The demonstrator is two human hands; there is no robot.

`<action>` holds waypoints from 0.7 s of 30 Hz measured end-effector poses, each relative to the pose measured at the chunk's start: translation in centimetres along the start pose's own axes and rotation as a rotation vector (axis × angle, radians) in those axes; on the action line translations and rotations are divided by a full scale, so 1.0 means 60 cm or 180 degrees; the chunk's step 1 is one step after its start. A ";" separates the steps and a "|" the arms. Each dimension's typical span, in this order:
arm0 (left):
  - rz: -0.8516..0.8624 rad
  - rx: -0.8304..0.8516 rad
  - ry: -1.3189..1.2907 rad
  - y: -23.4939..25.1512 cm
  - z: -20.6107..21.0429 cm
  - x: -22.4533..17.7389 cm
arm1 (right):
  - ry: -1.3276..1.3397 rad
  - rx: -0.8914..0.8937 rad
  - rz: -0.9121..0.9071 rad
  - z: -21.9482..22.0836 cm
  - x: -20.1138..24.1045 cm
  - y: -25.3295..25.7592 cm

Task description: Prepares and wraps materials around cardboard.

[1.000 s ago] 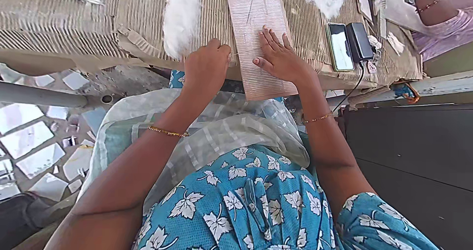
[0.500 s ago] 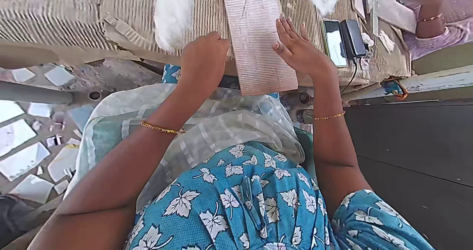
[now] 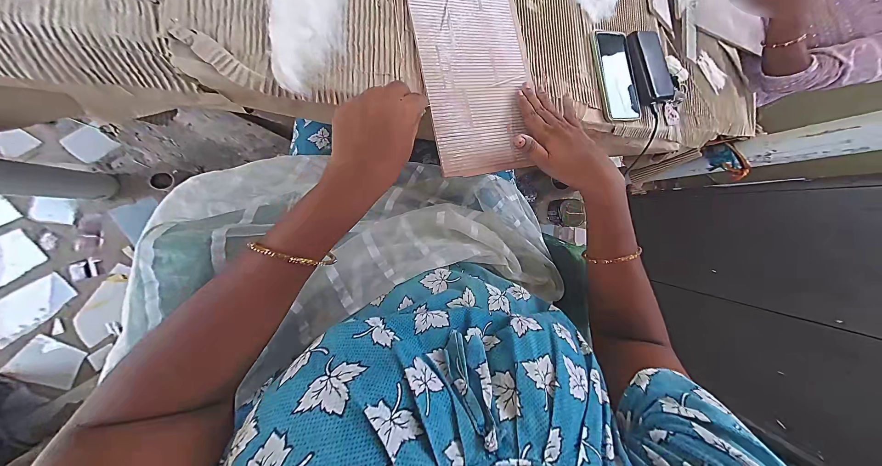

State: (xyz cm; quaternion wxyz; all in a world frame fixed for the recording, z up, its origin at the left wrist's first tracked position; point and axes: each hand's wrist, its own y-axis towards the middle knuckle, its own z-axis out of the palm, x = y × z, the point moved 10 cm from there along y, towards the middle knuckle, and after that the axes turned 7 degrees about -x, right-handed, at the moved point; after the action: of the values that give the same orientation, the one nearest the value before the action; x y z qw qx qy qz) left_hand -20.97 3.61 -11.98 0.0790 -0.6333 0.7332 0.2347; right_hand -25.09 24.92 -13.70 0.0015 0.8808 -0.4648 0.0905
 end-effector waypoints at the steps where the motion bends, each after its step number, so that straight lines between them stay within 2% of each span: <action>1: -0.0012 -0.0113 -0.0165 -0.011 -0.005 0.004 | 0.0201 -0.0156 0.0019 -0.007 -0.001 -0.024; 4: -0.0218 -0.0409 -0.0868 -0.041 -0.019 0.032 | 0.1132 -0.0807 0.0252 -0.042 0.000 -0.066; 7: -0.0472 -0.0448 -0.1590 -0.069 -0.014 0.057 | 0.2662 -0.1631 0.0545 -0.058 -0.006 -0.053; 11: -0.0665 -0.0506 -0.2154 -0.093 -0.008 0.076 | 0.4249 -0.1768 0.1093 -0.047 0.029 0.019; 14: -0.0779 -0.0488 -0.2351 -0.101 -0.005 0.087 | 0.4774 -0.1764 0.1248 -0.047 0.060 0.064; 21: -0.1132 -0.0256 -0.2736 -0.111 0.009 0.109 | 0.5046 -0.1773 0.1494 -0.049 0.092 0.095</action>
State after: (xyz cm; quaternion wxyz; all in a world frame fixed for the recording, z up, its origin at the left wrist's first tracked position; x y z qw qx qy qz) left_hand -15.87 -2.59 -16.79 0.3900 -0.5970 0.5044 0.4869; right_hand -27.17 17.39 -10.38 0.5212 0.4073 -0.5014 0.5577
